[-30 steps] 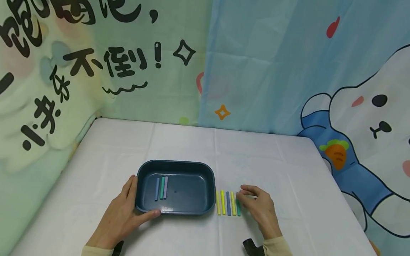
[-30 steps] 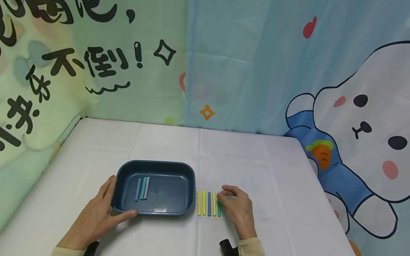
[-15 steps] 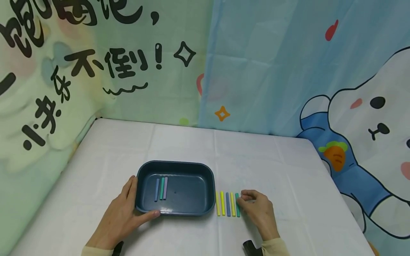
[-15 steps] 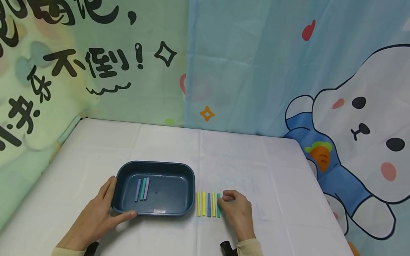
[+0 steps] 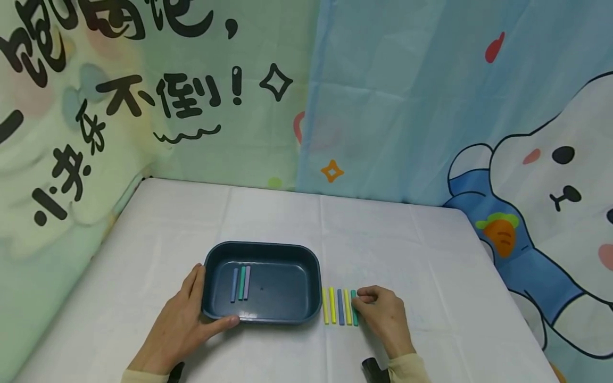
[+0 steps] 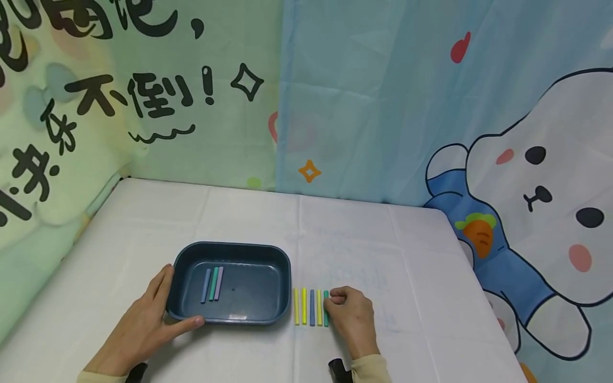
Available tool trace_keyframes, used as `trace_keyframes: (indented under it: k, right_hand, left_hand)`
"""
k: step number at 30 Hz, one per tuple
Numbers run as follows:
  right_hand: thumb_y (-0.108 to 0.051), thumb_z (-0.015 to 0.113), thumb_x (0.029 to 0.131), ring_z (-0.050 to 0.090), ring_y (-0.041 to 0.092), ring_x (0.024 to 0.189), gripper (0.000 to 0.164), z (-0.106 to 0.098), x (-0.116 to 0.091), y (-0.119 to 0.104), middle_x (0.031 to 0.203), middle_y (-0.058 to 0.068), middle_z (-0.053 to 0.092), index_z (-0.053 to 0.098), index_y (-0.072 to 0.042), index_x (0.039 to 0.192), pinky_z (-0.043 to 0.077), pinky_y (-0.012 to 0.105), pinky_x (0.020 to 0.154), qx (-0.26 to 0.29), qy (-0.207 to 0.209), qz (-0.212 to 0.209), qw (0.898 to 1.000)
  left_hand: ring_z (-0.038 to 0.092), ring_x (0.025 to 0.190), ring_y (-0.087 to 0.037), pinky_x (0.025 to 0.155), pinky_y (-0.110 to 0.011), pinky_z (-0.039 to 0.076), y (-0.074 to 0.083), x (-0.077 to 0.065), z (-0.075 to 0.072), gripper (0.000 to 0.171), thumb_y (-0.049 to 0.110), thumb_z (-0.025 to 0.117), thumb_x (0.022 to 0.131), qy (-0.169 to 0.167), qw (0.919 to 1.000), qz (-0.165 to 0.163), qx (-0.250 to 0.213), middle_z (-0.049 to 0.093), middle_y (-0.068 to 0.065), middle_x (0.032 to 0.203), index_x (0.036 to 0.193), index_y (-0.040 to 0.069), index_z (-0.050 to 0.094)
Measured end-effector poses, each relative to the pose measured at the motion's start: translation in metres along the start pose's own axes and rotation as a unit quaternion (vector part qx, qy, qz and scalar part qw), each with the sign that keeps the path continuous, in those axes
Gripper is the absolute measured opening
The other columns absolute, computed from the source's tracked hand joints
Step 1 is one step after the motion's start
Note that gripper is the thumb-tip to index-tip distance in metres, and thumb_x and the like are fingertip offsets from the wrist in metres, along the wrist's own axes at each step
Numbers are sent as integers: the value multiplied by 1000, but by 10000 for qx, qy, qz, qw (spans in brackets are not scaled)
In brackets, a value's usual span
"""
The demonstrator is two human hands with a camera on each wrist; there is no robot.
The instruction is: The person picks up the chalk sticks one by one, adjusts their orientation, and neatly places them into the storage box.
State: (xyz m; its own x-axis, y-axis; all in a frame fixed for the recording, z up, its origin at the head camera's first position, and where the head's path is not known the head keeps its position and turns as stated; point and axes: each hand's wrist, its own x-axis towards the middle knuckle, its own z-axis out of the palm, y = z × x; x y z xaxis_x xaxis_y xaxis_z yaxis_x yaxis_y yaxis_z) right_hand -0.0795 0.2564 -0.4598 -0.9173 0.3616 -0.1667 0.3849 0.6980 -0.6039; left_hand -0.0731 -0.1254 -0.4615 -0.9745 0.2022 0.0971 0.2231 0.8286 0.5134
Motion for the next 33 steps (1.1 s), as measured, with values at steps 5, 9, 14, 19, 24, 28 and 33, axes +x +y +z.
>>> trace_keyframes:
  k: [5, 9, 14, 19, 24, 28, 33]
  right_hand:
    - [-17, 71, 86, 65, 19, 79, 25, 0, 0, -1, 85, 2, 72, 75, 0, 104, 53, 37, 70, -28, -91, -142, 9999]
    - [-16, 71, 86, 65, 18, 78, 24, 0, 0, -2, 84, 1, 71, 75, 1, 103, 54, 37, 70, -41, -100, -206, 9997]
    - [-16, 72, 85, 65, 18, 79, 24, 1, 1, -3, 83, 1, 72, 76, 0, 102, 53, 36, 70, -16, -84, -136, 9999]
    - [-17, 72, 84, 65, 18, 81, 25, 1, 2, -2, 84, 1, 72, 76, -1, 103, 53, 38, 72, 55, -100, -18, 9999]
    - [-19, 73, 84, 66, 19, 83, 26, 0, 2, 0, 85, 0, 73, 77, -2, 104, 54, 42, 77, 171, -129, 55, 9998]
    - [-21, 75, 85, 69, 22, 87, 28, -1, 3, 2, 86, 1, 75, 77, -2, 106, 55, 47, 83, 298, -156, 70, 9994]
    - [-22, 76, 86, 69, 22, 88, 31, -3, 5, 5, 88, 3, 75, 76, -1, 108, 57, 42, 79, 563, -196, 168, 9981]
  left_hand:
    - [47, 134, -43, 104, -56, 45, 0, -1, 0, 126, 77, 70, 77, -18, 10000, -46, -33, 26, -25, 161, 157, -8, 22]
    - [48, 134, -43, 104, -56, 45, 1, -1, 1, 126, 77, 69, 77, -10, 10000, -70, -42, 26, -24, 161, 158, -7, 22]
    - [48, 134, -43, 104, -56, 45, 0, 0, -1, 126, 79, 66, 77, 5, 10000, -42, -2, 27, -25, 161, 157, -8, 22]
    - [47, 135, -43, 104, -56, 45, 0, 0, -1, 127, 81, 65, 77, -47, 10000, -72, 3, 26, -25, 161, 158, -7, 21]
    - [50, 133, -43, 103, -55, 46, 0, 0, -1, 125, 78, 68, 78, 12, 10000, -14, 1, 27, -24, 161, 158, -6, 22]
    - [51, 131, -42, 103, -55, 47, -1, -1, 0, 124, 75, 70, 78, 73, 10000, 35, -12, 28, -24, 161, 158, -6, 23]
    - [51, 131, -42, 103, -54, 47, -1, -1, 0, 123, 74, 72, 78, 86, 9999, 51, -19, 28, -23, 161, 158, -6, 23]
